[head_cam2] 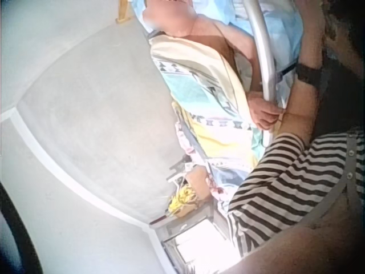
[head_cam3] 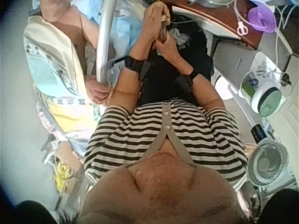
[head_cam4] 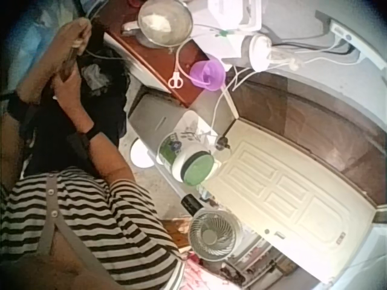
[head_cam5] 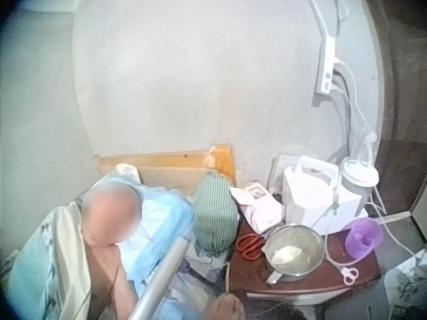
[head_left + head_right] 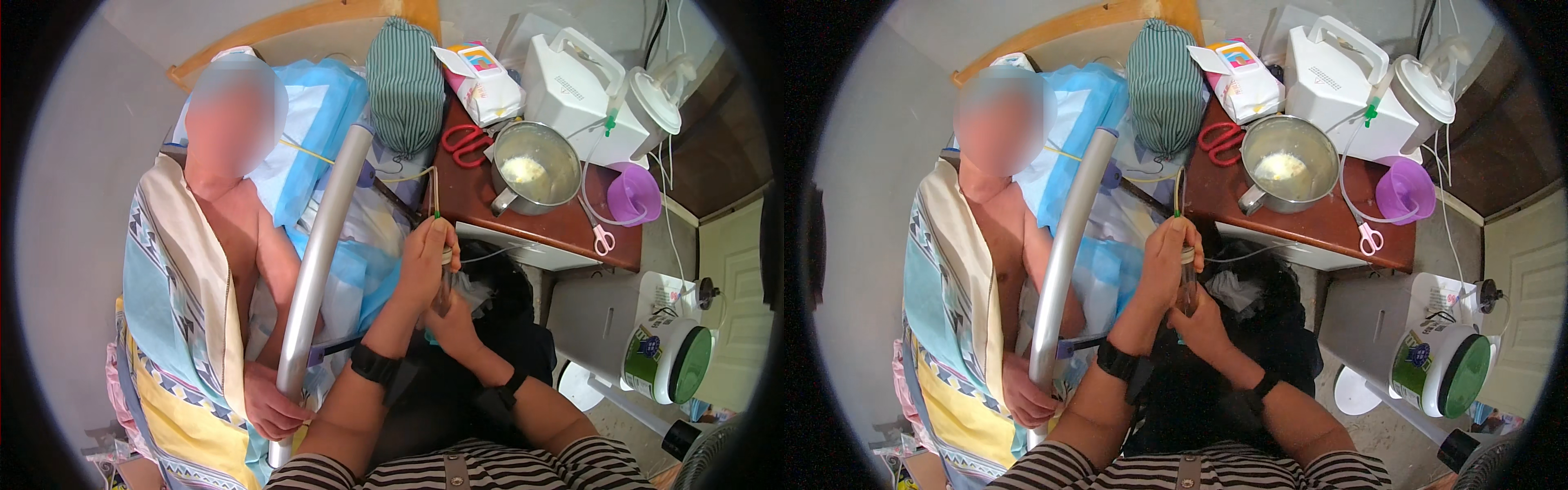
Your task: Administer liquid nutrition to a patient via a nasogastric feeding tube and cleaning the patient's face.
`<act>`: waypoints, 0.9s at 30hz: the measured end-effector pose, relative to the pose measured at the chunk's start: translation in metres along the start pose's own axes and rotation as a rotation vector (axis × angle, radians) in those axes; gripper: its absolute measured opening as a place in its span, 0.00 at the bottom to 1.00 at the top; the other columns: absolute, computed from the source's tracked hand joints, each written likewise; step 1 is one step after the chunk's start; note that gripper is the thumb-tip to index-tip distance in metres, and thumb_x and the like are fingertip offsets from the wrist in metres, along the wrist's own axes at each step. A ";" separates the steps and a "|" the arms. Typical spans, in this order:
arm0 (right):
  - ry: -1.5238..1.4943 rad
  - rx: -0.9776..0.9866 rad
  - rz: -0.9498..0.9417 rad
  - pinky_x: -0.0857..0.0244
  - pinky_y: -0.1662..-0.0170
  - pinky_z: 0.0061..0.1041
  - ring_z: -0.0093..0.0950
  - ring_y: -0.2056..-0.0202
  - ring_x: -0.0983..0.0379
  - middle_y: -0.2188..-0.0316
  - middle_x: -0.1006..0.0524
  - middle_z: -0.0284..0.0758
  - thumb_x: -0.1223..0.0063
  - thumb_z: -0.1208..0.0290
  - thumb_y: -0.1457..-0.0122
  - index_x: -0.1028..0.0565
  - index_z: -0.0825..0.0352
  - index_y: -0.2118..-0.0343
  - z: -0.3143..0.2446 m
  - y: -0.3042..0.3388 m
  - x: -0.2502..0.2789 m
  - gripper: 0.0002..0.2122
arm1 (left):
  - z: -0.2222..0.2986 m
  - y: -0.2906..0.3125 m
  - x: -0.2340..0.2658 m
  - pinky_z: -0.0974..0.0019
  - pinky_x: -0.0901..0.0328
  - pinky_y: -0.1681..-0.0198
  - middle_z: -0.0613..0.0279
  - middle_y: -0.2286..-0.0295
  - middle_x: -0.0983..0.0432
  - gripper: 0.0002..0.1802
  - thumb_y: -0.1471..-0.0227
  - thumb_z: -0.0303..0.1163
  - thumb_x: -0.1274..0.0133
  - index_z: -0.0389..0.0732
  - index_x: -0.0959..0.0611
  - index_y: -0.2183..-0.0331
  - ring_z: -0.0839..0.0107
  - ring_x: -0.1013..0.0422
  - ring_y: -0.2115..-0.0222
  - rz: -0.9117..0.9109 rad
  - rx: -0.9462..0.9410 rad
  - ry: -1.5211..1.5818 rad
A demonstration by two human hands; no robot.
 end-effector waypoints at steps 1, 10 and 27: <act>-0.007 -0.013 -0.009 0.34 0.63 0.21 0.19 0.67 0.29 0.68 0.26 0.32 0.49 0.75 0.42 0.32 0.71 0.58 -0.001 0.000 0.000 0.11 | -0.001 0.000 0.000 0.74 0.38 0.78 0.64 0.79 0.33 0.19 0.36 0.43 0.62 0.41 0.32 0.74 0.77 0.35 0.82 0.006 0.007 0.011; -0.040 0.012 -0.002 0.32 0.66 0.22 0.21 0.71 0.28 0.70 0.26 0.33 0.46 0.73 0.42 0.33 0.70 0.59 -0.004 0.001 0.001 0.11 | -0.002 -0.002 -0.003 0.74 0.37 0.78 0.65 0.79 0.33 0.18 0.36 0.42 0.62 0.41 0.31 0.73 0.78 0.35 0.82 -0.003 -0.012 -0.024; 0.211 0.531 0.044 0.46 0.43 0.33 0.36 0.45 0.39 0.47 0.37 0.47 0.51 0.65 0.41 0.46 0.72 0.40 -0.088 0.021 0.013 0.29 | 0.108 -0.027 -0.015 0.73 0.35 0.79 0.66 0.78 0.31 0.23 0.36 0.44 0.63 0.34 0.23 0.62 0.77 0.33 0.81 0.179 -0.179 0.025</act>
Point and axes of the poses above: each hand's wrist, its own y-axis away from the middle knuckle, its own x-axis out of the back of the hand, z = x × y, the point moved 3 cm from there along -y, towards the middle knuckle
